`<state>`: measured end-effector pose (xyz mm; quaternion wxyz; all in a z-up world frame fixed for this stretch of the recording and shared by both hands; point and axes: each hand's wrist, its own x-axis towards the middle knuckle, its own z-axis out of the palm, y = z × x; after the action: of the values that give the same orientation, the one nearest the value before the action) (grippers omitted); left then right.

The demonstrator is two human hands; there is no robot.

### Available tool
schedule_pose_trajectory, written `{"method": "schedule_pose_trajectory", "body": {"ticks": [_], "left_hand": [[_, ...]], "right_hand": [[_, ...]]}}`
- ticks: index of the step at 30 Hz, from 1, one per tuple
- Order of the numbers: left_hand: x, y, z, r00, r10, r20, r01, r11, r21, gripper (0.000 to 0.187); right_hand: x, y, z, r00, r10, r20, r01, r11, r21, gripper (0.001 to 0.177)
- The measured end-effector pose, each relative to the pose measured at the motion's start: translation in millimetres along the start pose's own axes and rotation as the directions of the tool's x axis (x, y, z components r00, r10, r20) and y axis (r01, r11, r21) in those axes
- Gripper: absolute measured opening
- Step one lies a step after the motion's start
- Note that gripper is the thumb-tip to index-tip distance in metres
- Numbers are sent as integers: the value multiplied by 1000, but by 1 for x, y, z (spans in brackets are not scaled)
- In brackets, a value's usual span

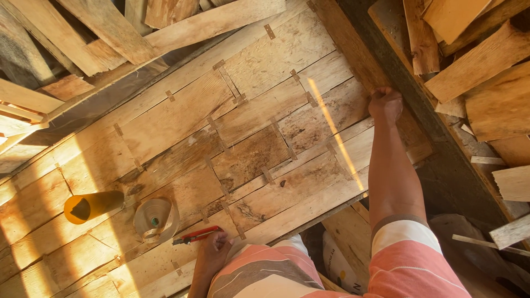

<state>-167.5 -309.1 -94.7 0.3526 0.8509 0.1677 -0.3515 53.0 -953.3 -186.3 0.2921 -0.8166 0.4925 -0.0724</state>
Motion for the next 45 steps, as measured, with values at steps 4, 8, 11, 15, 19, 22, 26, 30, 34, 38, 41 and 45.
{"method": "schedule_pose_trajectory", "body": {"ticks": [4,8,11,15,19,22,26,30,34,38,41,45], "left_hand": [[-4,7,-2,1000,-1,-12,1,1000,20,45],[4,-12,4,1000,16,-25,-17,1000,-24,44],[3,-10,4,999,25,-35,-27,998,-54,43],[-5,8,0,999,-3,-36,1,998,-60,41],[-7,11,4,997,-22,-79,15,995,-95,40],[-10,16,7,993,-31,-117,20,995,-94,40],[-11,20,10,985,-101,-137,91,993,-73,41],[-15,41,3,976,-168,-138,147,977,-153,38],[-12,49,5,954,-256,-156,229,959,-169,34],[-11,62,4,931,-320,-177,303,946,-116,32],[-3,45,12,920,-341,-194,318,937,-141,31],[5,17,27,918,-259,-300,221,963,-157,33]], "right_hand": [[14,11,-2,996,-47,78,50,998,-45,21],[19,14,-14,955,-285,82,291,954,-74,24],[14,2,-34,925,-264,274,293,954,-68,21],[16,-11,-43,835,-449,318,514,843,-160,13],[19,-38,-38,729,-596,338,658,746,-102,13],[27,-71,-29,691,-624,366,689,721,-72,16],[48,-112,-5,616,-668,418,723,690,37,14],[64,-151,12,587,-700,407,762,647,14,12],[72,-186,20,686,-521,507,660,739,-133,15],[115,-183,49,620,-603,502,738,666,-112,14],[139,-184,62,511,-726,460,835,547,-63,11],[160,-197,77,484,-713,507,844,533,-56,10]]}}
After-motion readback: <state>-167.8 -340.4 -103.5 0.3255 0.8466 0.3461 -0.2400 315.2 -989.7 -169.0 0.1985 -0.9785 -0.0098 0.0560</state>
